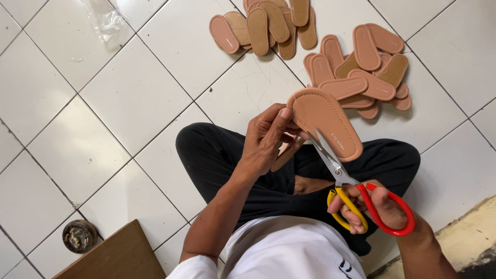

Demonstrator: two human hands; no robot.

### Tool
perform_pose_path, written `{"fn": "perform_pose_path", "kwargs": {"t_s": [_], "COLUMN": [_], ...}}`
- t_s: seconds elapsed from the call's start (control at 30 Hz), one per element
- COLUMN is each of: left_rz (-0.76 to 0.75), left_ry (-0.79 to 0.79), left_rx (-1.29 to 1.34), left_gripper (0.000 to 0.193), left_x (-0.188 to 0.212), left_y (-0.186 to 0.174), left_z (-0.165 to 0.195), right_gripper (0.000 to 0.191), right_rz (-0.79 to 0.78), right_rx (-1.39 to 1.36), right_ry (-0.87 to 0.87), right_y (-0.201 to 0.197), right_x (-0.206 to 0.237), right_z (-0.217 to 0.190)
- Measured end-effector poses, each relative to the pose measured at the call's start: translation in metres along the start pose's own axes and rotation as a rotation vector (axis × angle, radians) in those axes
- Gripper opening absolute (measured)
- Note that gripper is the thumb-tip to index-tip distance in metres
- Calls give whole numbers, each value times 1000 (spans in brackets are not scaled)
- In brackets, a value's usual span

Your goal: The person sits on a tiled floor and uses scissors to trim the edges of multiple tan-colored shoe insoles. They hold each insole with one hand and carefully cut along the perimeter with the other, then place the finished insole on a growing pile on the floor.

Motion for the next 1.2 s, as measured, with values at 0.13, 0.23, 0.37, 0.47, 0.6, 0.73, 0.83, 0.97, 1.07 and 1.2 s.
{"fn": "perform_pose_path", "kwargs": {"t_s": [0.13,0.23,0.37,0.47,0.6,0.73,0.83,0.97,1.07,1.2], "left_rz": [-20,-26,-30,-79,-30,-14,-6,13,-7,-4], "left_ry": [-3,-9,-9,-1,14,16,3,-60,-74,-103], "left_rx": [37,40,46,126,77,62,94,133,153,191], "left_gripper": [41,40,40,40,41,43,43,43,43,43], "left_x": [1,1,1,2,2,1,3,6,6,4], "left_y": [0,0,0,2,3,5,6,7,7,1], "left_z": [-1,-1,0,1,0,-3,-5,-9,-11,-21], "right_gripper": [116,114,114,113,109,111,109,109,109,105], "right_rz": [0,-11,-26,-11,79,0,-112,-112,-114,-66], "right_rx": [10,-3,2,15,91,-38,-226,-338,-390,-293], "right_ry": [-14,-28,-41,-74,-95,-120,-50,-74,-87,-146], "right_y": [5,4,-4,-12,-21,-15,-4,1,1,1], "right_x": [-2,-2,-5,-7,-2,-1,-5,-10,-11,-14], "right_z": [-3,-3,6,17,29,29,29,28,27,16]}}
Point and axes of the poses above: each hand's wrist, its own x-axis away from the middle knuckle, its own y-axis out of the palm, z = x × y, the point moved 4 cm from there along -x, towards the middle knuckle, and after that the axes turned 8 degrees about -y, right-handed, at the moved point
